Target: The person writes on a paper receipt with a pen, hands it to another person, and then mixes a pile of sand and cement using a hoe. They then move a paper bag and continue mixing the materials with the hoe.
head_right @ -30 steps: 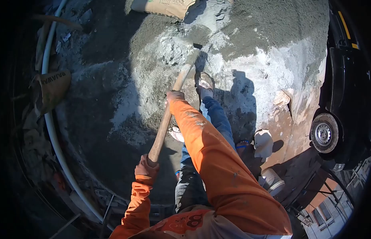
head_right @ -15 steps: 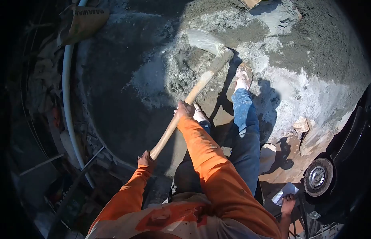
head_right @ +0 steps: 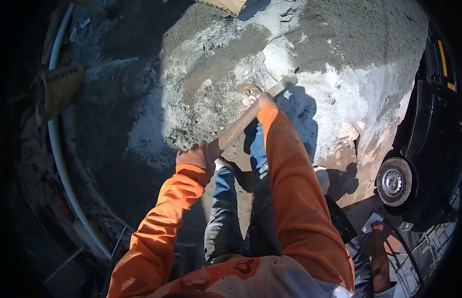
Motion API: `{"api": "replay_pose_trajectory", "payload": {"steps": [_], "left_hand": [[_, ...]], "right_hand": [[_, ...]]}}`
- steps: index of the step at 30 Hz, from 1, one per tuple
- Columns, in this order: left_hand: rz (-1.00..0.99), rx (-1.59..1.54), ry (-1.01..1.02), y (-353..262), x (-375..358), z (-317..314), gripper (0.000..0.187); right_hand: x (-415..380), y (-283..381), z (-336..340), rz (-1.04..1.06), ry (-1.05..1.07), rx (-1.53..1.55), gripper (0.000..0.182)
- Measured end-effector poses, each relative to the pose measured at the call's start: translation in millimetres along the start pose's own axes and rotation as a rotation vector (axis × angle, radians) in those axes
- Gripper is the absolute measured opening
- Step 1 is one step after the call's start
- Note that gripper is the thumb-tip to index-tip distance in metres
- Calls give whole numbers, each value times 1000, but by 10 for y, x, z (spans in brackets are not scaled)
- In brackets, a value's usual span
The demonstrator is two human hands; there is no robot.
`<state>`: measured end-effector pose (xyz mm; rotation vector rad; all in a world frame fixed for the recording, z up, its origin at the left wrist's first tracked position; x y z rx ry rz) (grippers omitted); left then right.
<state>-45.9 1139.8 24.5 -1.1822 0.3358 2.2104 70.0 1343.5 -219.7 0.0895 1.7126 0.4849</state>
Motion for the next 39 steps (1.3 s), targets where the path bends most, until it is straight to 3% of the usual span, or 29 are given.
{"api": "replay_pose_trajectory", "payload": {"steps": [1,3,6,9,12,16,20,23,25,27,28,29,31,34,35,37,39], "left_hand": [[34,21,-10,158,-67,-84,46],[6,40,-64,490,-215,-217,53],[-15,37,-148,738,-459,-341,58],[-42,-16,-284,992,-756,-528,54],[76,-173,-202,1255,-1033,-747,51],[256,-260,-137,1582,-1504,-1170,43],[398,-241,-223,1938,-2188,-1523,38],[539,-257,-227,2164,-2575,-1835,36],[562,-153,-147,2245,-2635,-2115,31],[460,-181,-303,2047,-2248,-2209,27],[452,-261,-335,1962,-1930,-2301,31],[406,-359,-343,1796,-1541,-2209,36],[313,-423,-391,1394,-746,-1853,46],[276,-545,-381,969,-53,-1189,44],[282,-540,-403,908,-19,-1017,43],[374,-559,-214,956,-147,-785,40],[402,-623,-177,1163,-448,-922,39]], "right_hand": [[634,-450,160,-76,327,216,11],[17,-515,-228,73,-129,60,15],[-276,-715,-379,-4,-68,190,19],[-646,-857,-584,-3,-145,119,19],[-805,-1150,-818,-62,-221,-4,24],[-1257,-1673,-1187,-141,-168,-122,24],[-1575,-2831,-1428,-363,-93,-149,25],[-1827,-3275,-1553,-383,0,-519,19],[-2050,-2967,-1568,-400,40,-406,20],[-1857,-2569,-1546,-251,-79,-331,21],[-1779,-2012,-1592,-204,-142,-384,19],[-1359,-1859,-1545,12,-130,-329,20],[-622,-1176,-1549,233,-96,-302,22],[229,-227,-1611,451,-114,-612,33],[83,22,-1740,367,-159,-696,35],[555,-189,-1762,292,-57,-735,38],[-88,-552,-2024,179,-55,-731,39]]}}
Point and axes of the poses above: each hand's wrist, its own x-axis towards the middle knuckle, its own z-axis out of the back of the hand, y = z × x, the point moved 3 cm from there along x, towards the middle knuckle, and after that the axes turned 5 degrees about z, right-handed, at the moved point
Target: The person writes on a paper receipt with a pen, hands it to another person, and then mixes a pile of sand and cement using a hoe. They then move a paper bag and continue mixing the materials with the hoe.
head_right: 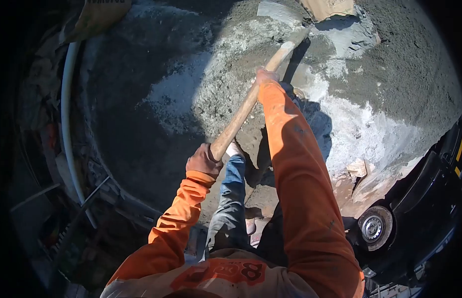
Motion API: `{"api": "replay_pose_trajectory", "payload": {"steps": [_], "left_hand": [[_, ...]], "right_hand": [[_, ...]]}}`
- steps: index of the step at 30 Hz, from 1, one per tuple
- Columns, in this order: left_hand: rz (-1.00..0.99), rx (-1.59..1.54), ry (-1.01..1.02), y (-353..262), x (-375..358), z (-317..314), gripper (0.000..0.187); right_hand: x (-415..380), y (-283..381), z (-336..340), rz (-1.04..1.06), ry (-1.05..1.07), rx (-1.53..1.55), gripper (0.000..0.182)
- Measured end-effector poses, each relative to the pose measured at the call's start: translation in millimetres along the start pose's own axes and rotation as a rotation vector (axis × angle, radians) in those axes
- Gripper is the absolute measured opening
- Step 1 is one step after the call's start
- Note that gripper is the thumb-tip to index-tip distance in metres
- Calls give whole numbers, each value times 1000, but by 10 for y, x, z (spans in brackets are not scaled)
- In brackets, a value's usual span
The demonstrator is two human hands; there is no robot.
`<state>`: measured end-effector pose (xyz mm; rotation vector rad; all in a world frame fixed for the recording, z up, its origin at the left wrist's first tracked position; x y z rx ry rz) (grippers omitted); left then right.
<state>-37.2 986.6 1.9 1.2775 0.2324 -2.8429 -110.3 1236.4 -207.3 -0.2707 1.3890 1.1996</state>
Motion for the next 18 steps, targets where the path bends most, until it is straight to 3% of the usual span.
{"api": "replay_pose_trajectory", "payload": {"steps": [4,6,9,11,15,16,18], "left_hand": [[88,24,-32,947,-449,47,37],[173,68,-37,1411,-740,-4,37],[295,-35,14,1910,-1250,-133,39],[292,-78,-62,2258,-1549,-395,38],[301,-131,-66,2913,-1933,-1103,40],[277,-130,-46,2970,-1933,-1275,40],[399,-262,63,2978,-1730,-1523,37]], "right_hand": [[-997,-462,-617,-168,73,-22,38],[-897,-1289,-1031,-107,6,-113,39],[-1796,-1441,-1311,-175,136,-220,41],[-2154,-1676,-1466,-188,190,-223,43],[-2514,-2164,-1520,0,198,-441,42],[-2223,-2621,-1555,268,144,-413,43],[-2410,-2255,-1435,272,154,-309,46]]}}
Point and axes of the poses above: each hand's wrist, its own x-axis towards the middle knuckle, its own z-axis out of the back of the hand, y = z × x, the point moved 3 cm from there along x, towards the middle knuckle, and after that the axes turned 5 degrees about z, right-handed, at the moved point
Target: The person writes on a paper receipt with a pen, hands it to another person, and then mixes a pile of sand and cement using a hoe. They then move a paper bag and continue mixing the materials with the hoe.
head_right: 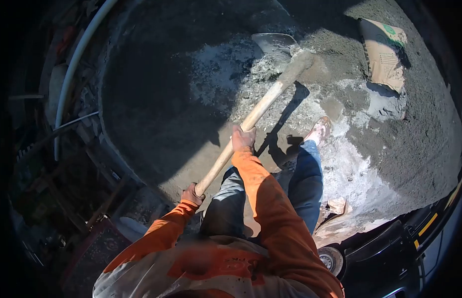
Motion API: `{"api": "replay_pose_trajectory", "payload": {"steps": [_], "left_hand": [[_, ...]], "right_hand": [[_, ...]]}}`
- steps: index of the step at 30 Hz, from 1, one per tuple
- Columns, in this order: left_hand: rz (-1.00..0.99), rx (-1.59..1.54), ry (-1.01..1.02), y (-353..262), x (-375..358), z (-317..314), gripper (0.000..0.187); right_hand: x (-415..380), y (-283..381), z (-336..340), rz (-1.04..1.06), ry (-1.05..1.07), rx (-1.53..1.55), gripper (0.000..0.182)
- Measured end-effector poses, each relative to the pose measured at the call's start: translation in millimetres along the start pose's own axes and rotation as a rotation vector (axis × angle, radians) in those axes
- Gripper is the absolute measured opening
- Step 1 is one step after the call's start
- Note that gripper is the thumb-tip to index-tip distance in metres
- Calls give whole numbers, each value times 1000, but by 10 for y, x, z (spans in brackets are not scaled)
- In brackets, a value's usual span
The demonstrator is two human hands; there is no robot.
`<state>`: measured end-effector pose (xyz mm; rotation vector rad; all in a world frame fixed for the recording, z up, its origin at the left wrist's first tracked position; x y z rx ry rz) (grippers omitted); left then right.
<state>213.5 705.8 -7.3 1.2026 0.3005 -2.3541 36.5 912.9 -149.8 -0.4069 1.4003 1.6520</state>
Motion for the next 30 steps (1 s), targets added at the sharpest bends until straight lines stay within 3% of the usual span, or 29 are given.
{"api": "replay_pose_trajectory", "payload": {"steps": [1,3,5,6,8,9,10,12,14,16,20,21,26,28,30], "left_hand": [[-4,-103,15,-142,93,-25,37],[-32,-268,65,-501,221,77,37],[-22,-339,160,-867,160,306,40],[18,-349,219,-990,105,335,43],[44,-330,264,-1039,-87,110,53],[79,-346,291,-1105,-260,120,57],[113,-355,321,-1181,-375,173,61],[116,-315,305,-1245,-367,224,61],[120,-378,364,-1250,-304,296,57],[144,-356,407,-1325,-301,243,55],[86,-414,304,-1392,-343,261,44],[90,-398,301,-1364,-305,202,43],[50,-396,294,-1229,-301,73,40],[8,-625,435,-957,-235,-92,39],[62,-362,364,-808,-156,151,45]], "right_hand": [[-82,429,124,165,-154,-79,49],[21,1013,289,337,-154,-222,59],[358,1088,254,149,46,32,78],[426,1158,244,125,47,-102,79],[811,679,139,227,-22,-572,68],[1074,306,58,240,7,-568,68],[1335,-103,-67,234,108,-762,64],[1272,-175,-205,210,223,-952,61],[893,353,-108,-128,387,-624,55],[995,256,-90,-106,353,-620,48],[848,487,-26,-69,290,-634,52],[1312,-190,-140,-144,314,-502,53],[1063,338,-136,-110,214,-422,53],[1082,220,-240,-225,167,-162,26],[1220,-193,-389,-267,167,-136,22]]}}
Point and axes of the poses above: each hand's wrist, its own x-axis towards the middle knuckle, its own z-axis out of the back of the hand, y = z × x, the point moved 3 cm from there along x, towards the middle knuckle, and after that the axes turned 5 degrees about z, right-handed, at the moved point
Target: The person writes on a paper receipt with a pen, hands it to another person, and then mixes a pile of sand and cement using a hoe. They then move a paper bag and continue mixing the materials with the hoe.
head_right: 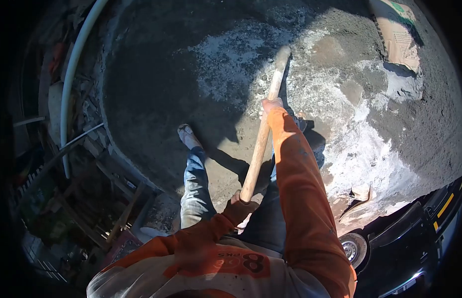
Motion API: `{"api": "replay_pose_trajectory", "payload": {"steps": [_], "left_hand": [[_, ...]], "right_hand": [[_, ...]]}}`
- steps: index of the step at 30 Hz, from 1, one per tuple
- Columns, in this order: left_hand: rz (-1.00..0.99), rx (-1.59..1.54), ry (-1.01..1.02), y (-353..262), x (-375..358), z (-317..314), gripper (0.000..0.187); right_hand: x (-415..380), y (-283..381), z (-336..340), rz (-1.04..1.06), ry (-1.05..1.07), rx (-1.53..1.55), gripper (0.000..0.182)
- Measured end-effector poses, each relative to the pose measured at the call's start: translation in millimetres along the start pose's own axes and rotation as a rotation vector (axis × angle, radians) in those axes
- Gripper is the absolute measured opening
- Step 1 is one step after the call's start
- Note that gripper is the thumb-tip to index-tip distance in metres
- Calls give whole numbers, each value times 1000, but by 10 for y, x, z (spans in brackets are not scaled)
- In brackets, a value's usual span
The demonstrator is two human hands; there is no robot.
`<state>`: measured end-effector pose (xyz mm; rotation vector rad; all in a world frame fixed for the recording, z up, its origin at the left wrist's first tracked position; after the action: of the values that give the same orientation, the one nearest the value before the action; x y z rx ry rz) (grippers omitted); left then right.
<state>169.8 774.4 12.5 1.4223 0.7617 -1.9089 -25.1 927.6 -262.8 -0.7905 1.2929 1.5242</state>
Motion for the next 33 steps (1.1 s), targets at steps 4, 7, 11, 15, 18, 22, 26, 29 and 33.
{"api": "replay_pose_trajectory", "payload": {"steps": [4,7,11,15,18,22,26,29,33], "left_hand": [[-85,290,154,1359,894,355,47],[-76,559,262,2479,1522,838,47],[-52,520,202,2680,1584,1006,39],[-584,327,36,1826,1481,1088,33],[-333,23,-71,850,1452,1413,32],[-150,58,-44,745,1240,1263,38],[11,28,12,1798,935,898,35],[388,130,383,2309,653,598,37],[56,308,305,2908,1050,132,43]], "right_hand": [[-176,-791,-687,204,-298,-67,23],[-449,-1574,-1389,306,-261,25,22],[-1606,-1234,-1686,141,-376,462,18],[-1676,101,-947,400,-407,396,15],[-1169,1117,-612,374,-366,334,19],[-356,900,-933,166,-208,150,23],[-882,-390,-1537,363,-282,-27,25],[-1140,-1159,-1583,316,-232,-137,22],[-1497,-1765,-1700,290,-268,-67,26]]}}
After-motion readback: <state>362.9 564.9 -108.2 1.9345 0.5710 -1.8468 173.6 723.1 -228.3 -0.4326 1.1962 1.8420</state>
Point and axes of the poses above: each hand's wrist, its own x-axis towards the middle knuckle, its own z-axis out of the back of the hand, y = z × x, the point moved 3 cm from there along x, towards the middle knuckle, and after that the axes turned 5 degrees about z, right-handed, at the moved point
